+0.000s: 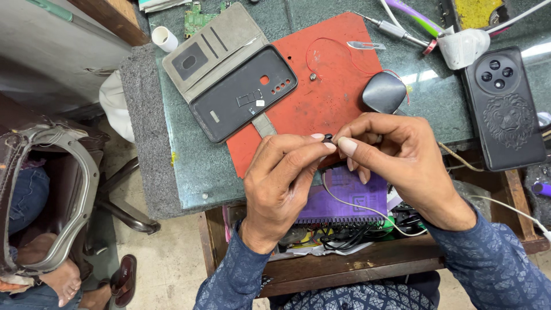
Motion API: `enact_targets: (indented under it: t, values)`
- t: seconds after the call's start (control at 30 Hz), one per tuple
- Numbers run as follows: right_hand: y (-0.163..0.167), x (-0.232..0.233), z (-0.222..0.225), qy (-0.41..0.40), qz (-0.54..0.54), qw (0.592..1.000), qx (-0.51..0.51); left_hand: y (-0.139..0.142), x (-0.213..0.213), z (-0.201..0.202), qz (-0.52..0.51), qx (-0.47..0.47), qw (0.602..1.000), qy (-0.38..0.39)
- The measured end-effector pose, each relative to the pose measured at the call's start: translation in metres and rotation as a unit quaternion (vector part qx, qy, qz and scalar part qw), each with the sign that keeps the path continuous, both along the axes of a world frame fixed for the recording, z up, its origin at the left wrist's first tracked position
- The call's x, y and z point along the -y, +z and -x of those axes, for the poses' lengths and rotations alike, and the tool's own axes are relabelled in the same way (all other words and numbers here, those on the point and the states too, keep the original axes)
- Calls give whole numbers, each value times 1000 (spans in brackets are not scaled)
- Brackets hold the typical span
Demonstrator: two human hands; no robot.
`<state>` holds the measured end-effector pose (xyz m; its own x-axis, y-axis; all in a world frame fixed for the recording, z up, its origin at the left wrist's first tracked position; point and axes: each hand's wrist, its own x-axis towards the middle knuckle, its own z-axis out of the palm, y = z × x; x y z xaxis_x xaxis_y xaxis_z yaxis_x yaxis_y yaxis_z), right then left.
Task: The person disassembles a black earbud, removes a small internal component, and reassembles the earbud. The person handles the earbud and its parts by hand on a cluttered workbench.
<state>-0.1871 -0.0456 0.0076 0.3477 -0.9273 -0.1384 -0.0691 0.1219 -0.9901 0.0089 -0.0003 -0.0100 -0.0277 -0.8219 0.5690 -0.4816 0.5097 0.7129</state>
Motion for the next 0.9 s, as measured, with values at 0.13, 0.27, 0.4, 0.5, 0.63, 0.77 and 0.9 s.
enact_targets:
  t: [0.13, 0.27, 0.4, 0.5, 0.63, 0.77, 0.9]
  values:
    - [0, 0, 0, -5, -4, 1000, -17, -1, 0, 0, -1, 1, 1000, -4]
    - [0, 1, 0, -3, 9, 999, -35, -1, 0, -1, -1, 2, 1000, -7]
    - [1, 2, -1, -1, 14, 999, -39, -1, 0, 0, -3, -2, 1000, -2]
    - [2, 2, -2, 3, 16, 999, -29, -1, 1, 1, -3, -5, 1000, 4]
    - [3, 3, -2, 1, 19, 999, -45, -1, 1, 1, -4, -20, 1000, 2]
    - [2, 2, 0, 0, 11, 1000, -29, 0, 2, 2, -1, -24, 1000, -4]
    - [-2, 0, 0, -8, 18, 1000, -21, 1, 2, 2, -11, -32, 999, -6]
